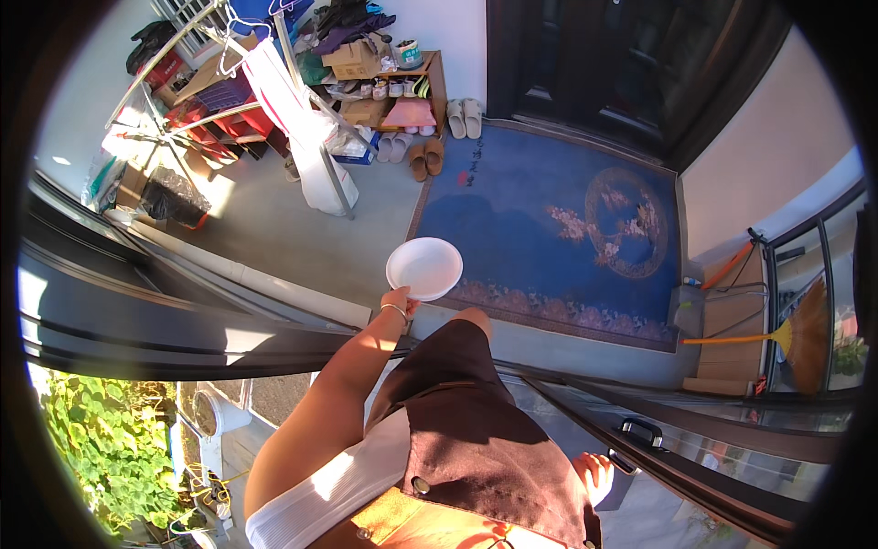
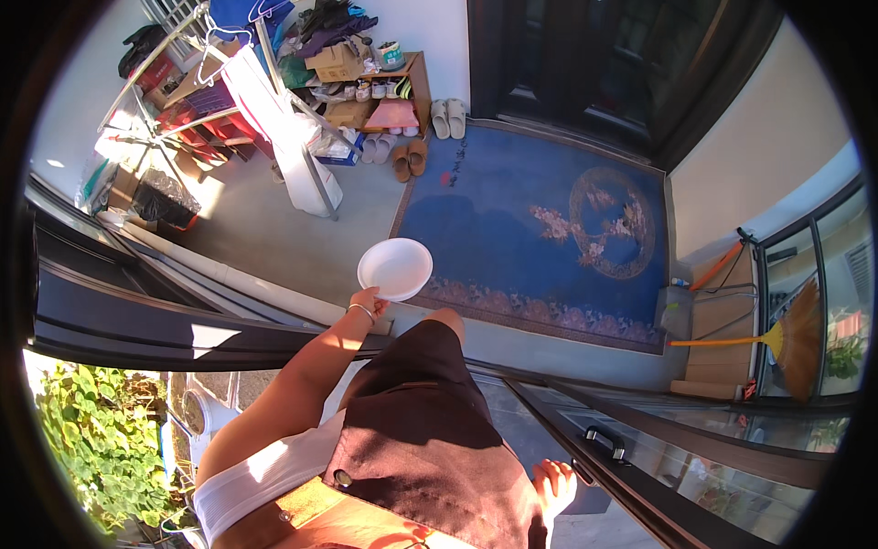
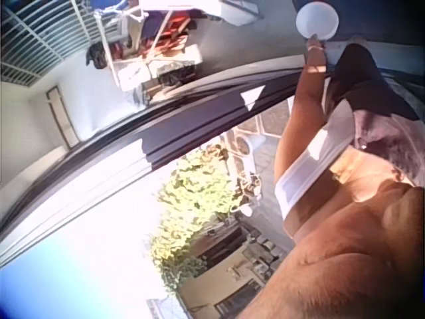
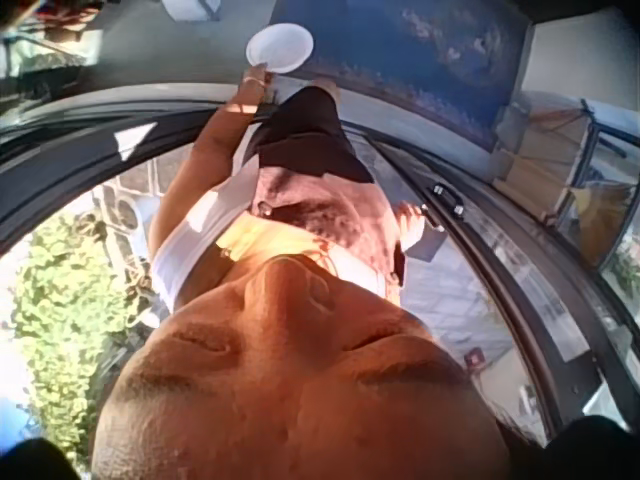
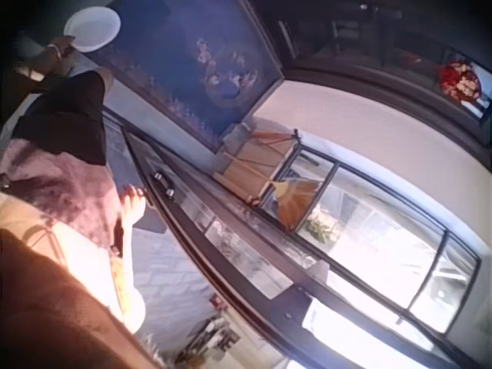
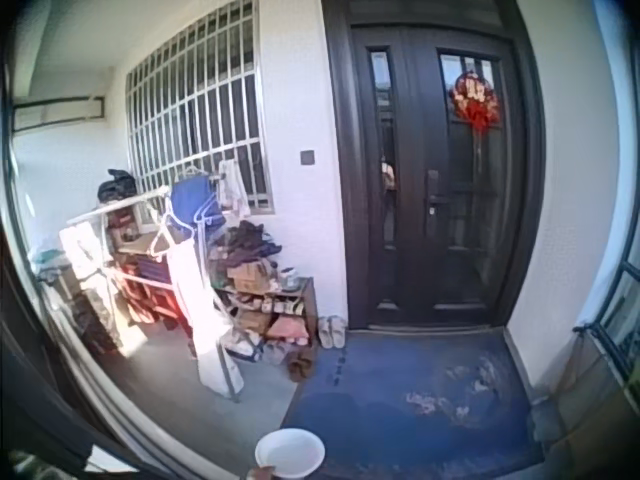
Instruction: The person picks up a cucumber and a tomato from bags in the kitchen, walks through the house to the refrigerator, opens it, and picks up eggs from a carton inside, placing them into a white bowl.
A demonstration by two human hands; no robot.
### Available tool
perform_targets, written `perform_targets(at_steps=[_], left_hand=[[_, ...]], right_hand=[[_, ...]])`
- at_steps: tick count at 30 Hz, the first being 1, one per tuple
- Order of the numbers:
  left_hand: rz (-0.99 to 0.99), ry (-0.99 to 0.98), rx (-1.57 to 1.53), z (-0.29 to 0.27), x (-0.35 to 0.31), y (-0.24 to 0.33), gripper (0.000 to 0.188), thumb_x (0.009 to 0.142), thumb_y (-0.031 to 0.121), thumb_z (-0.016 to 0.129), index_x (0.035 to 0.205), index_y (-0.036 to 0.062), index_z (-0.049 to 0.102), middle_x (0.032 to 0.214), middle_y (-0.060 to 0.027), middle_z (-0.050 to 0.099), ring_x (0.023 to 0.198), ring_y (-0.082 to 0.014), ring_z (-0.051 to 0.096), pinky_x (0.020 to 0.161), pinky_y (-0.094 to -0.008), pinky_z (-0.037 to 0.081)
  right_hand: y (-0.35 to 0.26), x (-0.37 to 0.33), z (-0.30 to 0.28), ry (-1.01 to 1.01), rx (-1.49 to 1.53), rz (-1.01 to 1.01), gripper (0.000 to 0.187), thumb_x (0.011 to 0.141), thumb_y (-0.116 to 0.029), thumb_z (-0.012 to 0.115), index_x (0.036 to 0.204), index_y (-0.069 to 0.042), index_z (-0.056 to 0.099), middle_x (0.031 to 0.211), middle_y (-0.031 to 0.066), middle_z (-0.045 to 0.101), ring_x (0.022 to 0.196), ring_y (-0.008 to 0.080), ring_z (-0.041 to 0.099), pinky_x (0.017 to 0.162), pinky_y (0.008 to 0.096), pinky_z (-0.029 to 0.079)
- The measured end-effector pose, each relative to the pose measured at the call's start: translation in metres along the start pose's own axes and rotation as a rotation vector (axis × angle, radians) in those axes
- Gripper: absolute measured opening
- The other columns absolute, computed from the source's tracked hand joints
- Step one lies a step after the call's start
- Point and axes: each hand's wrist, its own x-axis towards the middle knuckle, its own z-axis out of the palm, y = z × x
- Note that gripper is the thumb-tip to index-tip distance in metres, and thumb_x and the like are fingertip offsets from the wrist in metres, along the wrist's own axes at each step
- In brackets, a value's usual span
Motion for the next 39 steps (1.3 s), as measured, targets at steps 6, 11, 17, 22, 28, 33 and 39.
perform_targets(at_steps=[6,11,17,22,28,33,39], left_hand=[[-0.031,0.357,-0.021,0.014,0.043,0.030,0.024,0.080,0.018,0.054,0.096,0.0003,0.054,0.070,-0.0138,0.058,0.049,-0.0193,0.056,0.037,-0.0259,0.043],[-0.109,0.466,0.000,0.045,0.100,0.057,0.028,0.078,0.016,0.055,0.101,0.0016,0.056,0.076,-0.0139,0.059,0.047,-0.0206,0.056,0.036,-0.0255,0.044],[-0.132,0.326,0.159,0.125,0.112,0.130,0.025,0.079,0.017,0.054,0.095,-0.0008,0.056,0.070,-0.0129,0.060,0.047,-0.0197,0.057,0.036,-0.0274,0.042],[0.155,0.150,0.412,0.216,0.082,0.196,0.021,0.078,0.019,0.056,0.085,-0.0005,0.060,0.062,-0.0108,0.061,0.051,-0.0171,0.058,0.040,-0.0274,0.043],[0.079,-0.023,0.608,0.327,0.065,0.212,0.021,0.076,0.016,0.059,0.089,-0.0003,0.061,0.070,-0.0111,0.063,0.051,-0.0169,0.058,0.042,-0.0289,0.042],[0.063,-0.174,0.770,0.398,0.028,0.219,0.022,0.078,0.018,0.058,0.092,0.0007,0.061,0.075,-0.0112,0.064,0.058,-0.0180,0.060,0.047,-0.0286,0.044],[0.101,-0.085,0.923,0.396,0.044,0.221,0.024,0.078,0.022,0.057,0.083,-0.0011,0.062,0.066,-0.0115,0.063,0.057,-0.0194,0.059,0.051,-0.0303,0.047]], right_hand=[[-0.030,0.071,0.037,-0.386,0.316,1.025,0.016,0.076,-0.010,0.054,0.088,-0.002,0.062,0.088,0.0095,0.060,0.081,0.0224,0.059,0.077,0.0324,0.046],[0.052,0.075,0.084,-0.138,-0.213,0.279,0.016,0.073,-0.016,0.055,0.086,-0.011,0.062,0.085,0.0026,0.061,0.081,0.0275,0.059,0.079,0.0435,0.043],[0.069,0.190,0.066,-0.176,-0.370,0.643,0.010,0.074,-0.018,0.054,0.076,-0.012,0.063,0.079,0.0028,0.062,0.075,0.0232,0.061,0.072,0.0404,0.046],[0.111,0.207,0.066,-0.266,-0.278,0.766,0.010,0.074,-0.018,0.055,0.075,-0.013,0.063,0.079,0.0028,0.062,0.076,0.0225,0.061,0.071,0.0391,0.046],[0.161,0.214,0.083,-0.386,-0.198,0.896,0.010,0.074,-0.019,0.056,0.075,-0.013,0.063,0.080,0.0029,0.062,0.076,0.0216,0.061,0.069,0.0375,0.047],[0.208,0.198,0.100,-0.490,-0.118,0.996,0.009,0.074,-0.020,0.057,0.074,-0.013,0.063,0.080,0.0029,0.062,0.076,0.0209,0.061,0.067,0.0363,0.047],[0.279,0.169,0.120,-0.694,-0.019,1.104,0.009,0.073,-0.021,0.058,0.074,-0.014,0.063,0.081,0.0030,0.063,0.076,0.0201,0.061,0.065,0.0347,0.048]])
